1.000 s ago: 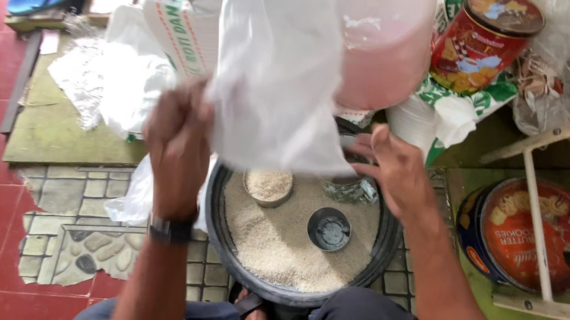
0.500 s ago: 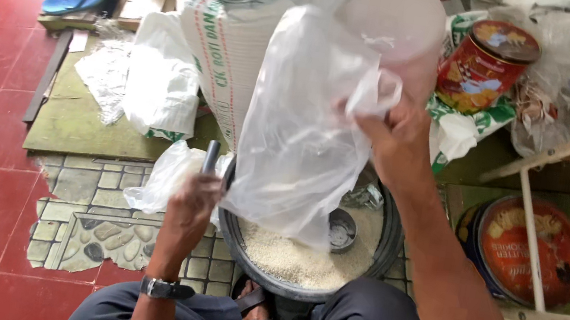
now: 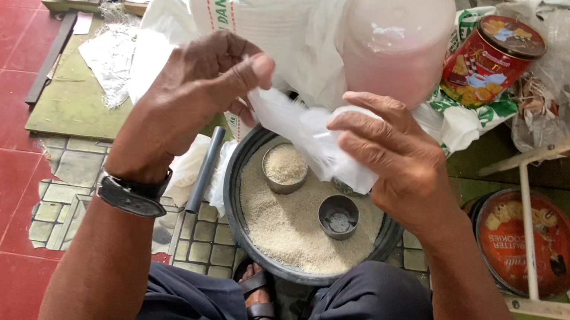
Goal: The person fills small plastic bags with rice by scooping the rice from a large container using a metal cup and a green patterned mug, then pouring the rice into the bags.
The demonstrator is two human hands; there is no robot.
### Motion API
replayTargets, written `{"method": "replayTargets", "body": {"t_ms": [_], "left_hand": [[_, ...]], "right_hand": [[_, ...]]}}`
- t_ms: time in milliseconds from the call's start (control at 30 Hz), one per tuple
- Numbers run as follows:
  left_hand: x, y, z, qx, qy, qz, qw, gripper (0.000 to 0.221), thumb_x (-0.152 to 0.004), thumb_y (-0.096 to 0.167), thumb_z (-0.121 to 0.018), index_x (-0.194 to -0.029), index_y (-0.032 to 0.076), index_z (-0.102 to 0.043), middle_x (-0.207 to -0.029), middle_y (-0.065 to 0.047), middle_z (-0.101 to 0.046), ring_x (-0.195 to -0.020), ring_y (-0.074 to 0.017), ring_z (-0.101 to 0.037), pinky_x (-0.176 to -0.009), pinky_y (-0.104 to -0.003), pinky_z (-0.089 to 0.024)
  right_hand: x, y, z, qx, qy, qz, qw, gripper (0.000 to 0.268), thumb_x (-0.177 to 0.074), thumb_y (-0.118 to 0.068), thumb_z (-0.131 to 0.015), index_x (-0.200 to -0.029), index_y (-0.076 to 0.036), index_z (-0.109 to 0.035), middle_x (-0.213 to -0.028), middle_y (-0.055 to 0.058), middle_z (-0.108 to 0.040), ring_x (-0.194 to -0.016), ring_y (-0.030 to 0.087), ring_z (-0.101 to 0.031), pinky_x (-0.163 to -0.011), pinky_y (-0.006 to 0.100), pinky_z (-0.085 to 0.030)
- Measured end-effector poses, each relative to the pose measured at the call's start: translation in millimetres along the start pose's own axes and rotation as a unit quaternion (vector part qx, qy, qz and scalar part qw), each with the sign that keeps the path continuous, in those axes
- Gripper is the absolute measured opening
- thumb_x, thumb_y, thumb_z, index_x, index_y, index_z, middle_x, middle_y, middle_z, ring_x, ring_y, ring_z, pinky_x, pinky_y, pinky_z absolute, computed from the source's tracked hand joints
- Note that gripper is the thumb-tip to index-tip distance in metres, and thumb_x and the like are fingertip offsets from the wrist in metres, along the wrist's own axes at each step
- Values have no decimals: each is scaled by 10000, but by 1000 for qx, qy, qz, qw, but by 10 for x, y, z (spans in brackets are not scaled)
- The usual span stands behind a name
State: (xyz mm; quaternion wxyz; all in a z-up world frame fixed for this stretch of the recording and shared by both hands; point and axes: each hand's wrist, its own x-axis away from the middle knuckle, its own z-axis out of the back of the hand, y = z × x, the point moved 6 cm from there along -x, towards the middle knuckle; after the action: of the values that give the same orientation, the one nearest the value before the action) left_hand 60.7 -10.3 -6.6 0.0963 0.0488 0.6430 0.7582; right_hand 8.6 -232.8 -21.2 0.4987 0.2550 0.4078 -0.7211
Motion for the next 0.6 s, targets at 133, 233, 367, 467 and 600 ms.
{"method": "replayTargets", "body": {"t_ms": [133,233,367,467,600], "left_hand": [[22,-119,-57,-62,-14,-68,996,329,-884,174,-743,-1166,61,-618,-997,-28,-668,-920,-138,-662,-803,-229,-594],[8,-309,-173,-113,2,-106,988,442,-886,45,-747,-1301,79,-595,-1124,-19,-681,-1055,-123,-648,-912,-228,-558],[-179,-833,-366,-46,66,-153,985,560,-859,-28,-748,-1386,44,-572,-1197,-59,-689,-1178,-127,-655,-946,-192,-525],[-91,-714,-605,-30,103,-182,977,456,-916,-86,-697,-1346,-118,-548,-1065,-238,-634,-988,-297,-644,-905,-403,-549],[-173,-894,-716,-12,118,-202,972,436,-936,-38,-732,-1342,-58,-574,-1074,-164,-646,-1022,-202,-615,-916,-351,-525]], "right_hand": [[111,-13,119,113,15,46,992,198,-990,44,-704,-1167,74,-619,-1259,296,-670,-1273,583,-577,-1090,713,-515],[273,87,229,181,59,31,981,241,-1052,30,-605,-1290,-2,-581,-1358,302,-625,-1360,580,-521,-1172,736,-431],[770,561,235,170,60,-190,965,708,-849,286,-405,-1467,-26,-552,-1602,242,-435,-1568,438,-297,-1303,522,-302],[941,330,268,-92,166,-331,924,522,-974,-54,-545,-1460,101,-438,-1557,369,-386,-1475,525,-309,-1229,624,-260],[1120,540,100,-10,139,-437,889,725,-988,-218,-684,-1431,249,-350,-1481,479,-318,-1422,600,-308,-1168,649,-319]]}}
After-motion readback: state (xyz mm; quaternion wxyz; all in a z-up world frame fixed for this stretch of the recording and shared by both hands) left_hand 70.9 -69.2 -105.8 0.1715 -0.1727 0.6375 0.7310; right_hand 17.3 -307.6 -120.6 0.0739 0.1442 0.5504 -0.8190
